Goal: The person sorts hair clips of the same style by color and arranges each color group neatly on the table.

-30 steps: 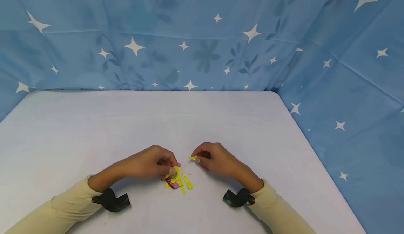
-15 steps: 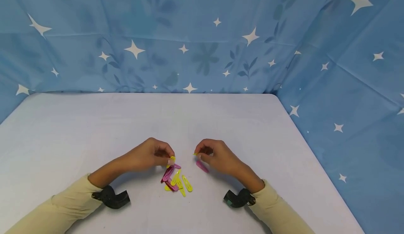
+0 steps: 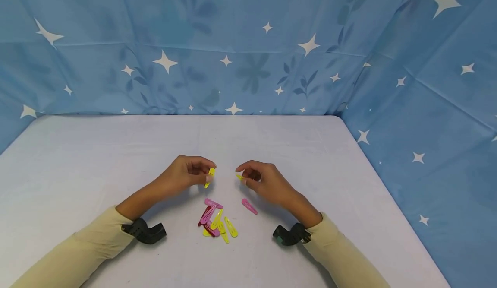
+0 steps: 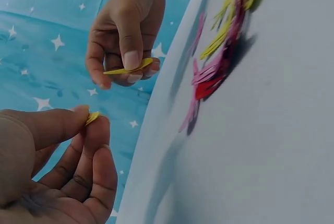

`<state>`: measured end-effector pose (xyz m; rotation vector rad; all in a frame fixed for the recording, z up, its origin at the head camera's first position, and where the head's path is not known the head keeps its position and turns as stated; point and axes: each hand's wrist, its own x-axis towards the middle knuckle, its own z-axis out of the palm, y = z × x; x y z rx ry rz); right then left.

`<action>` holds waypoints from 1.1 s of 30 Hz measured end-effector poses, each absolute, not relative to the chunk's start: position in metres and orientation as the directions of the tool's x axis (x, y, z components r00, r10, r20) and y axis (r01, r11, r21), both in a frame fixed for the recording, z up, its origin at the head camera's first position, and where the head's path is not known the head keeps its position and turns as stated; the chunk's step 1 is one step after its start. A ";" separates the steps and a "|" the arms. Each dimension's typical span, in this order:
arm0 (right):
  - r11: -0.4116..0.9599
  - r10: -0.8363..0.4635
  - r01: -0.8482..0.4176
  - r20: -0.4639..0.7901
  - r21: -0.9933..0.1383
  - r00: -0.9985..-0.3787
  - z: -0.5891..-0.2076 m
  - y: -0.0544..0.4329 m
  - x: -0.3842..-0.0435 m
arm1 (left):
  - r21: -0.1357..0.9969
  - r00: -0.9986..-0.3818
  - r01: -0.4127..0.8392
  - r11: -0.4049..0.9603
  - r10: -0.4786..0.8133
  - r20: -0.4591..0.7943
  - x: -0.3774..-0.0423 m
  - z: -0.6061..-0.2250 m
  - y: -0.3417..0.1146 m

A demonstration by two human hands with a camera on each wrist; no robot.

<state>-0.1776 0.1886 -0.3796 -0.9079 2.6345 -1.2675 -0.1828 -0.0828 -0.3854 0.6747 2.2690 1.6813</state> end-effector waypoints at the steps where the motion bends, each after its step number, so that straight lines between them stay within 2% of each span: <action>1: 0.473 -0.539 -0.479 0.187 -0.740 -0.821 -0.380 0.188 -0.180 | 0.950 -0.870 0.212 0.229 0.488 0.077 -0.185 -0.384 -0.082; 7: 0.489 -0.473 -0.437 0.191 -0.755 -0.860 -0.370 0.182 -0.186 | 0.964 -0.900 0.146 0.224 0.435 0.035 -0.197 -0.380 -0.078; 13: 0.491 -0.411 -0.388 0.185 -0.780 -0.893 -0.368 0.184 -0.198 | 0.960 -0.911 0.141 0.242 0.410 0.030 -0.210 -0.379 -0.079; 25: 0.462 -0.410 -0.407 0.216 -0.788 -0.886 -0.386 0.195 -0.225 | 0.972 -0.932 0.065 0.227 0.363 -0.022 -0.244 -0.393 -0.071; 33: 0.453 -0.380 -0.391 0.224 -0.801 -0.898 -0.391 0.186 -0.248 | 0.960 -0.952 0.093 0.264 0.307 0.008 -0.262 -0.399 -0.066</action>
